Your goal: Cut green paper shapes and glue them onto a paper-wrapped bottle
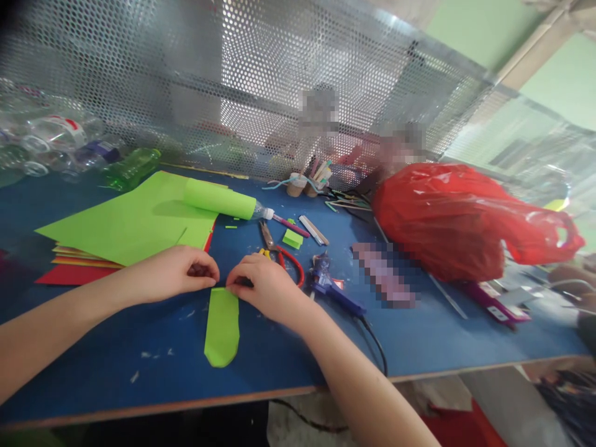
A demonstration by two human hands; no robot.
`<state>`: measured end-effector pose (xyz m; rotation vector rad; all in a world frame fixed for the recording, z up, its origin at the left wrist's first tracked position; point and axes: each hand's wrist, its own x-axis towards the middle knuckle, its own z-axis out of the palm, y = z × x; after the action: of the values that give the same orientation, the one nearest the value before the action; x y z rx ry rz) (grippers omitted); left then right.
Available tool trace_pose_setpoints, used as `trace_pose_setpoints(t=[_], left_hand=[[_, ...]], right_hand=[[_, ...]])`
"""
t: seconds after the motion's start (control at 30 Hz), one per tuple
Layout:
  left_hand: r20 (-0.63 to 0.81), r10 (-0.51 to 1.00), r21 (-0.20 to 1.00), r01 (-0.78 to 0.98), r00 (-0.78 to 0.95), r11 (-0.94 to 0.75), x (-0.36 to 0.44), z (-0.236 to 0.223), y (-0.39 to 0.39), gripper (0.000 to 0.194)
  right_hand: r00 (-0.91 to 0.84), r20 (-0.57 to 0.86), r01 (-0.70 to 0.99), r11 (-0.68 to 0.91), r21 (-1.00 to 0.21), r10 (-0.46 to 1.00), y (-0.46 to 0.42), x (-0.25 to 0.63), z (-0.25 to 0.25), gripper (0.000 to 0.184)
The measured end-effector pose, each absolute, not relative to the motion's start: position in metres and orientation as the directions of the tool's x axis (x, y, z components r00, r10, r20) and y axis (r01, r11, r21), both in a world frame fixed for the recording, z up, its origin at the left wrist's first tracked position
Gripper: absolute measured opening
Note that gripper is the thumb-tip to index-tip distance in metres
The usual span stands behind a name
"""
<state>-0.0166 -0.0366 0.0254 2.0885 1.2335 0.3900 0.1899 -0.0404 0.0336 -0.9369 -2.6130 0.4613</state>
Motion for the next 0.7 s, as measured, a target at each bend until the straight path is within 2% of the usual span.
trace_pose_setpoints(t=[0.23,0.7], left_hand=[[-0.101,0.86,0.644,0.692,0.5,-0.326,-0.0149,0.0292,-0.0373,0.017],[-0.119,0.856,0.619,0.712,0.502,-0.332,-0.0146,0.0312,-0.0384,0.02]], right_hand=[[-0.723,0.149,0.583,0.711,-0.395,0.675,-0.0405,0.1875,0.034,0.006],[-0.72,0.153,0.587,0.712,-0.386,0.677,-0.0394,0.1865,0.0306,0.007]])
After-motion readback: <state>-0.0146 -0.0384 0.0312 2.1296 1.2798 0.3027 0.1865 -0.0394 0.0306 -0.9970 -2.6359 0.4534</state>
